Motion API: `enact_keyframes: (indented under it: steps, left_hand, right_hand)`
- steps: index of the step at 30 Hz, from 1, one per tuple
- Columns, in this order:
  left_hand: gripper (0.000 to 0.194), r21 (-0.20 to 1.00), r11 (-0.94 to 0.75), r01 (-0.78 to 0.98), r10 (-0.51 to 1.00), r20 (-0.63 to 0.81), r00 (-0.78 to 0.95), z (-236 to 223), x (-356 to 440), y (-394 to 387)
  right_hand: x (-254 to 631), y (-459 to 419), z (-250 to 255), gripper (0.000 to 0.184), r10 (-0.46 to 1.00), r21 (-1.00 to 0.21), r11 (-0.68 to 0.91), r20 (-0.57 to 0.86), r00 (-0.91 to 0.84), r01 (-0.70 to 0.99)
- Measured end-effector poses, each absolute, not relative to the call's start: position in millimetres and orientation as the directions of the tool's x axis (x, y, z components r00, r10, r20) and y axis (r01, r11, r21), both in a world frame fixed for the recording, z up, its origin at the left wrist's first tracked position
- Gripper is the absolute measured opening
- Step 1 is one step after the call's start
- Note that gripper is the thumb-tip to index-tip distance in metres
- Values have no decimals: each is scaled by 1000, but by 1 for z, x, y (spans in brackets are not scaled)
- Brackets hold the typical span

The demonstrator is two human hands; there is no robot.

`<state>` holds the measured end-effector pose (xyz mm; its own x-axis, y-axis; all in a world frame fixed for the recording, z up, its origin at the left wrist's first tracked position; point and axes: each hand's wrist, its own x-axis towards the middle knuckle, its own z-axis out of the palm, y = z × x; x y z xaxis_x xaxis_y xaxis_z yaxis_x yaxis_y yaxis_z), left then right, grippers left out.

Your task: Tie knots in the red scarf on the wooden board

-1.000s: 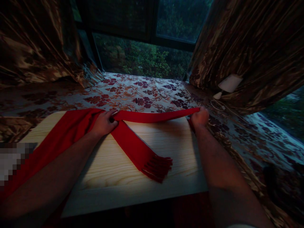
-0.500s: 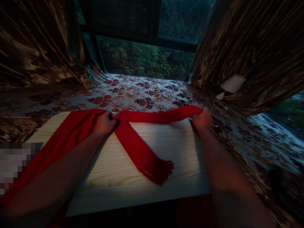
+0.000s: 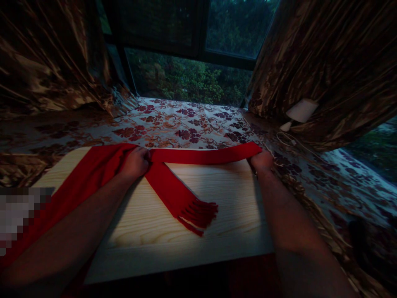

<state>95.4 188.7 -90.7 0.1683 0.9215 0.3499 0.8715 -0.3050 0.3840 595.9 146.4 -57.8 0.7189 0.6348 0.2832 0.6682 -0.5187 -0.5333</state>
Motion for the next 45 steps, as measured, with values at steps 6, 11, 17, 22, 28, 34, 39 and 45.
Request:
enact_keyframes:
  steps: [6, 11, 17, 22, 28, 34, 39, 45]
  left_hand:
    - [30, 398, -300, 867, 929, 330, 169, -94, 95, 191]
    - [44, 379, -301, 875, 927, 329, 177, -97, 96, 193]
    - [50, 320, -286, 903, 932, 313, 185, -94, 97, 190]
    - [40, 339, -278, 899, 923, 355, 151, -89, 97, 187]
    - [39, 413, -111, 904, 924, 378, -59, -85, 94, 189]
    - [26, 711, 55, 701, 908, 257, -332, -92, 88, 198]
    - [30, 858, 170, 485, 928, 27, -373, -94, 91, 205]
    - [53, 616, 18, 788, 944, 250, -217, -85, 88, 188]
  right_hand:
    - [595, 160, -55, 46, 589, -774, -363, 241, 771, 519]
    - [586, 168, -31, 40, 569, -706, -271, 431, 700, 655]
    - [556, 159, 16, 25, 795, -155, -435, 397, 459, 887]
    - [544, 157, 32, 35, 853, -39, -422, 321, 411, 906]
    - [551, 158, 26, 44, 816, -101, -476, 319, 482, 874]
    - [554, 157, 23, 45, 802, -173, -469, 326, 500, 866]
    - [553, 158, 18, 46, 801, -178, -471, 323, 504, 864]
    - [547, 157, 10, 46, 829, -201, -450, 270, 491, 870]
